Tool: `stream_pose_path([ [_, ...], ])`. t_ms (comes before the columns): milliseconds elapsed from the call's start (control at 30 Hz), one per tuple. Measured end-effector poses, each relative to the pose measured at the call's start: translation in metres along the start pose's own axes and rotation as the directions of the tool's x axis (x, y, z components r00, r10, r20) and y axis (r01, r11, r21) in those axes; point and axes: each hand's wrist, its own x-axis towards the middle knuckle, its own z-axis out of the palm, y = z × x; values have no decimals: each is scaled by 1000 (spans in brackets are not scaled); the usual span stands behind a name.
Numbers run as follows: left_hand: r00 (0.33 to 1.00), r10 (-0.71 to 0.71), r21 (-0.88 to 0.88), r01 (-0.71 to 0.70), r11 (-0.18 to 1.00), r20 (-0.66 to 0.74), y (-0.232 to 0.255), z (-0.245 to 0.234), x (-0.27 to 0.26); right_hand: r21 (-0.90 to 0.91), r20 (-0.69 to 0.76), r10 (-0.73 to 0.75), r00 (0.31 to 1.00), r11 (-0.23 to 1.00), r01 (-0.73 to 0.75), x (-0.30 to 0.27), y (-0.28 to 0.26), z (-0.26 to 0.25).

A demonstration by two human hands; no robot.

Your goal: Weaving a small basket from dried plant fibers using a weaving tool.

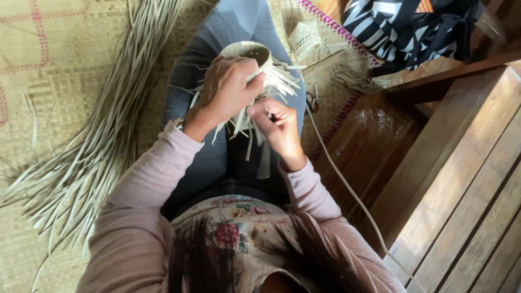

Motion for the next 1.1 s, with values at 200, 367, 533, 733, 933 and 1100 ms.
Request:
stream_pose_path([
  [200,995,-1,-251,25,968,96,10,-33,3,-94,-168,31,985,994,-47,10,-19,-22],
  [367,996,68,-265,-51,963,55,10,-33,-1,-306,-52,-26,998,952,9,23,-5,-23],
  [533,994,103,-154,-108,982,-43,10,-30,-9,-306,-14,-25,1000,952,19,22,1,-25],
  [733,986,154,1,-154,988,-68,10,-29,-14,-289,22,-13,1000,957,19,27,4,-18],
  [933,994,105,-124,-105,987,-10,7,-33,-13,-101,22,45,999,994,-42,24,16,-16],
  [1100,995,73,-51,-77,996,-73,8,-30,-12,-65,11,94,996,994,-93,23,21,-16],
])
